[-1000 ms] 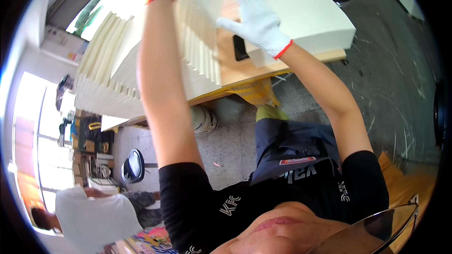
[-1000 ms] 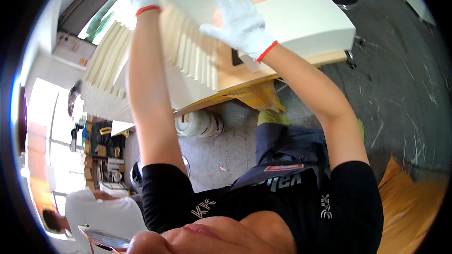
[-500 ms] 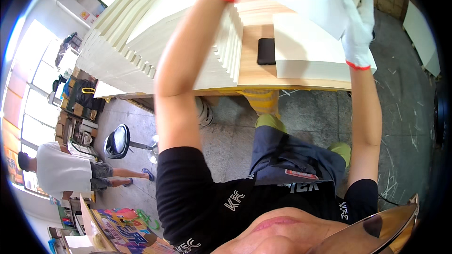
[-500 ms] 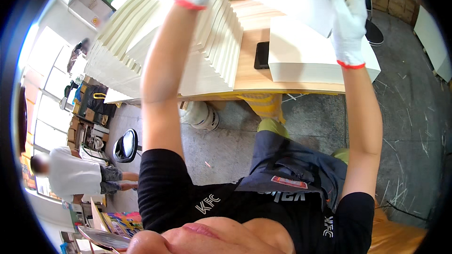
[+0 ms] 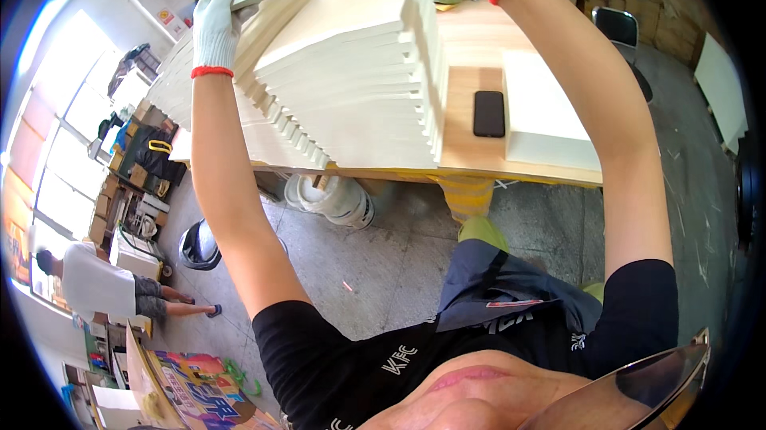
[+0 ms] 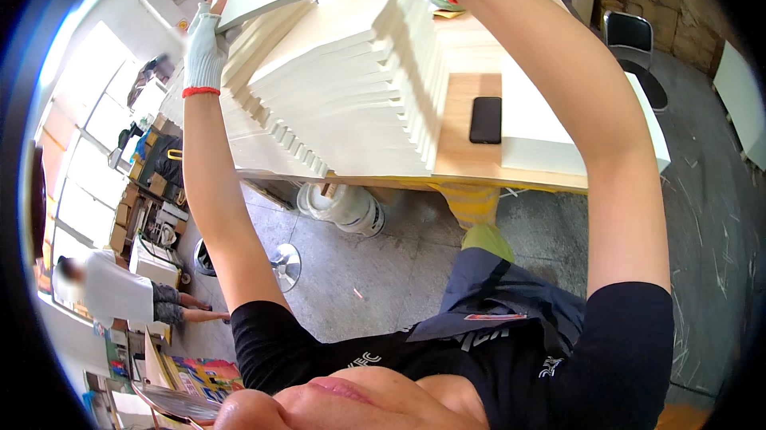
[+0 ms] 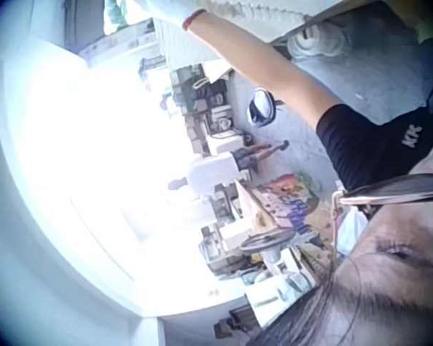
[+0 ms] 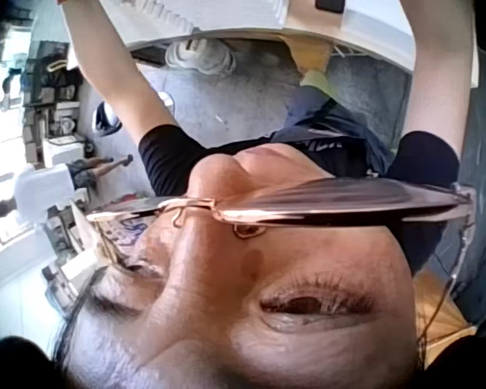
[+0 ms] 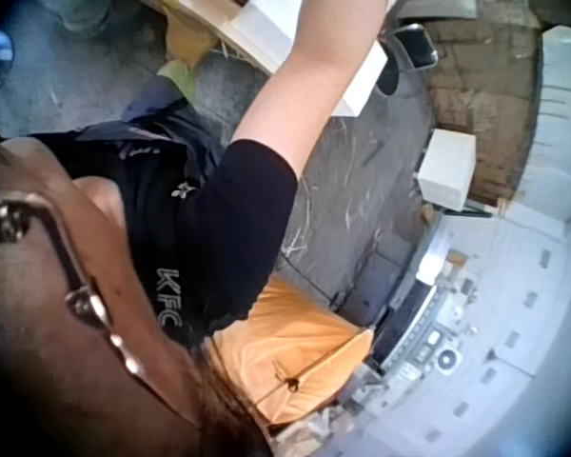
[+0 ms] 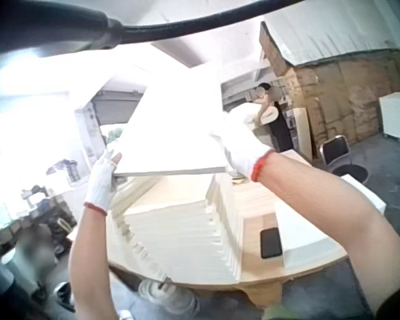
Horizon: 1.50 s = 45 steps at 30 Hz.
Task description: The person stacks white boards on a wooden table, applying a piece of adhesive tape to the edge of a board before adding it to a large vertical stack.
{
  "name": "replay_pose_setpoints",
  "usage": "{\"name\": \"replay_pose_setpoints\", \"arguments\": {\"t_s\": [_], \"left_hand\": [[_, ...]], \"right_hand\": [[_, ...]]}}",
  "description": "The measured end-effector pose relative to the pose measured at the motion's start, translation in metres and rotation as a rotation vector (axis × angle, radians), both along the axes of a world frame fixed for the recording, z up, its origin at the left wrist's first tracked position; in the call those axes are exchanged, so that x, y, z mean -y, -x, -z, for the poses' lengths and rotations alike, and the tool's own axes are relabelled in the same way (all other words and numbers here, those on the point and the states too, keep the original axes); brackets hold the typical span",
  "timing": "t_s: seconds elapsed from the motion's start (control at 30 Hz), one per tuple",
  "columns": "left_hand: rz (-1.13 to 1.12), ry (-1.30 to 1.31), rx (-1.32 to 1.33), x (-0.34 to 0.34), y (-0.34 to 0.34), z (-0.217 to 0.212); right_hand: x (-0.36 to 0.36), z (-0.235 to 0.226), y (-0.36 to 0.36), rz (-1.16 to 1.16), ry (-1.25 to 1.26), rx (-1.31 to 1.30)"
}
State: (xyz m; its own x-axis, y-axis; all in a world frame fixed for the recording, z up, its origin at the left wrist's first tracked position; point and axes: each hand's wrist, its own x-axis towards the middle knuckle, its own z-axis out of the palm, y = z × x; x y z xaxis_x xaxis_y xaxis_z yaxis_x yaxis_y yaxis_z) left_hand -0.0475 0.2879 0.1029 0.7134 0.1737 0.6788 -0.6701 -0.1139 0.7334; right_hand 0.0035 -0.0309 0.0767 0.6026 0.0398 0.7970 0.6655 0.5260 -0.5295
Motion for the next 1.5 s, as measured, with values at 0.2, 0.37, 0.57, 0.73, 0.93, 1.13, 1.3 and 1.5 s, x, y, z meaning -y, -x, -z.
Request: {"name": "replay_pose_setpoints", "arguments": {"t_s": [0.2,0.37,0.57,0.73,0.93,1.13,1.3,1.5], "left_hand": [[-0.689,-1.023,-0.362,-0.07,-0.034,0.026],[-0.526,-1.078,-0.451,-0.07,-0.005,0.052],[-0.307,-1.075,-0.371,-0.089,0.015,0.049],[-0.292,-1.032,-0.446,-0.105,0.013,0.048],[-0.313,-0.996,-0.345,-0.108,0.008,0.053],[-0.351,-0.937,-0.438,-0.103,0.015,0.051],[-0.341,-0.959,-0.357,-0.104,0.013,0.056],[-0.306,-0.936,-0.406,-0.105,0.012,0.055]], "right_hand": [[-0.027,0.042,-0.069,0.436,0.944,-0.028],[-0.033,0.036,-0.004,0.897,1.242,0.053],[-0.029,0.023,0.056,0.887,1.47,0.32],[-0.039,0.034,0.059,0.859,1.372,0.317],[-0.036,0.052,0.053,0.905,1.198,0.4],[-0.04,0.055,0.062,0.84,1.22,0.279],[-0.03,0.062,0.055,0.657,0.987,0.252],[-0.03,0.062,0.058,0.694,1.014,0.315]]}}
